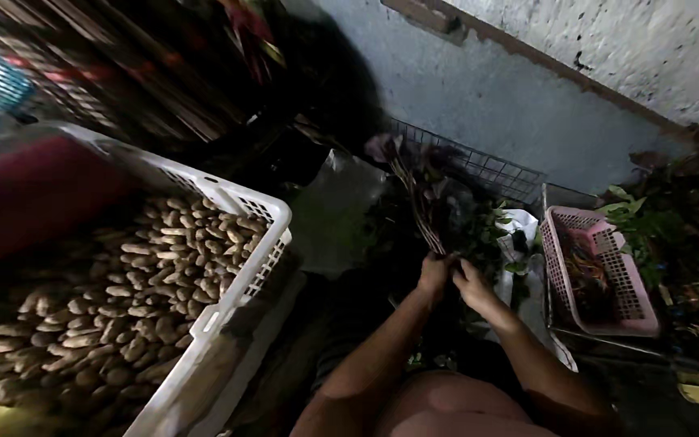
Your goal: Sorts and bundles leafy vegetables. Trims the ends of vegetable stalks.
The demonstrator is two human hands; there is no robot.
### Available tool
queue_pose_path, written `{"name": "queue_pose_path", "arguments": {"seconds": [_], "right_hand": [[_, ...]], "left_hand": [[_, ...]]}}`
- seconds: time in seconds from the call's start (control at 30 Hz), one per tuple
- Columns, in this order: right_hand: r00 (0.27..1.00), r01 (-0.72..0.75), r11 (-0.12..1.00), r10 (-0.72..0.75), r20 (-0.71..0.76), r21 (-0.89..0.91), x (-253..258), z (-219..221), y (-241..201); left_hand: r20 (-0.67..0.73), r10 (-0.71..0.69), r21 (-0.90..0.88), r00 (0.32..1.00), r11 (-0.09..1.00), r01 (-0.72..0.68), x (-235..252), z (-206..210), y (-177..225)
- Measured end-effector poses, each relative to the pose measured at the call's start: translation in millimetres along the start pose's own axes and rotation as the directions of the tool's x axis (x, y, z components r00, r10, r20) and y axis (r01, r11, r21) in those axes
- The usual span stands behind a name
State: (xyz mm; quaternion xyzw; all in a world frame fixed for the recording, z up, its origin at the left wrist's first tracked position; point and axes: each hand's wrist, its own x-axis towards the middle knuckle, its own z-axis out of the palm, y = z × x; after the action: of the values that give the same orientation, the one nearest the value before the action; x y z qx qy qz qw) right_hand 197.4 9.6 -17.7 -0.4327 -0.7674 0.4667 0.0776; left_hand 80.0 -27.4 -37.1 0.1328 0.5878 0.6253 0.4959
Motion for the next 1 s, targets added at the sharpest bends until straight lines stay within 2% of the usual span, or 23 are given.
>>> {"name": "queue_pose_path", "arguments": {"seconds": [0.1, 0.17, 0.27, 0.33, 0.4, 0.57, 0.67, 0.73, 0.8, 0.87, 0.9, 0.93, 0.97, 1.0], "right_hand": [[0.976, -0.207, 0.959, 0.216, 0.029, -0.192, -1, 11, -2], [0.968, -0.246, 0.947, 0.251, -0.004, -0.206, -8, 11, 1], [0.976, -0.146, 0.989, 0.148, -0.157, 0.023, -12, 8, 26], [0.956, -0.001, 0.978, 0.061, -0.286, 0.208, -14, 7, 40], [0.916, 0.088, 0.956, 0.032, -0.4, 0.28, -20, 4, 41], [0.823, 0.202, 0.968, -0.084, -0.562, 0.151, -26, -3, 38], [0.797, 0.242, 0.968, -0.16, -0.583, 0.065, -30, -7, 37], [0.816, 0.246, 0.969, -0.226, -0.533, -0.034, -34, -12, 37], [0.88, 0.15, 0.971, -0.217, -0.423, -0.188, -43, -20, 29], [0.937, 0.005, 0.948, -0.116, -0.329, -0.319, -49, -28, 19], [0.945, -0.047, 0.937, -0.07, -0.319, -0.345, -49, -32, 17], [0.943, -0.078, 0.933, -0.045, -0.331, -0.351, -50, -38, 17], [0.938, -0.103, 0.93, -0.027, -0.345, -0.352, -50, -45, 17], [0.938, -0.122, 0.925, -0.01, -0.345, -0.359, -50, -53, 18]], "left_hand": [[0.082, -0.108, -0.041, 0.991, 0.993, 0.112, -1, 9, -21], [0.097, -0.092, -0.099, 0.991, 0.99, 0.101, -2, 13, -31], [0.132, -0.061, -0.219, 0.989, 0.972, 0.089, -4, 19, -29], [0.176, -0.036, -0.217, 0.984, 0.973, 0.074, -6, 20, -25], [0.211, -0.006, -0.213, 0.978, 0.976, 0.052, -11, 25, -18], [0.231, 0.062, -0.271, 0.971, 0.963, 0.003, -23, 37, -7], [0.233, 0.102, -0.269, 0.967, 0.963, -0.036, -27, 39, -4], [0.211, 0.139, -0.251, 0.968, 0.964, -0.083, -28, 40, -4], [0.184, 0.173, -0.187, 0.968, 0.973, -0.139, -31, 41, -2], [0.185, 0.175, -0.072, 0.967, 0.984, -0.165, -34, 41, 3], [0.21, 0.164, 0.044, 0.964, 0.983, -0.177, -36, 40, 6], [0.258, 0.145, 0.236, 0.955, 0.949, -0.208, -40, 39, 13], [0.317, 0.116, 0.462, 0.941, 0.848, -0.26, -44, 38, 23], [0.383, 0.11, 0.638, 0.917, 0.687, -0.348, -52, 38, 33]]}}
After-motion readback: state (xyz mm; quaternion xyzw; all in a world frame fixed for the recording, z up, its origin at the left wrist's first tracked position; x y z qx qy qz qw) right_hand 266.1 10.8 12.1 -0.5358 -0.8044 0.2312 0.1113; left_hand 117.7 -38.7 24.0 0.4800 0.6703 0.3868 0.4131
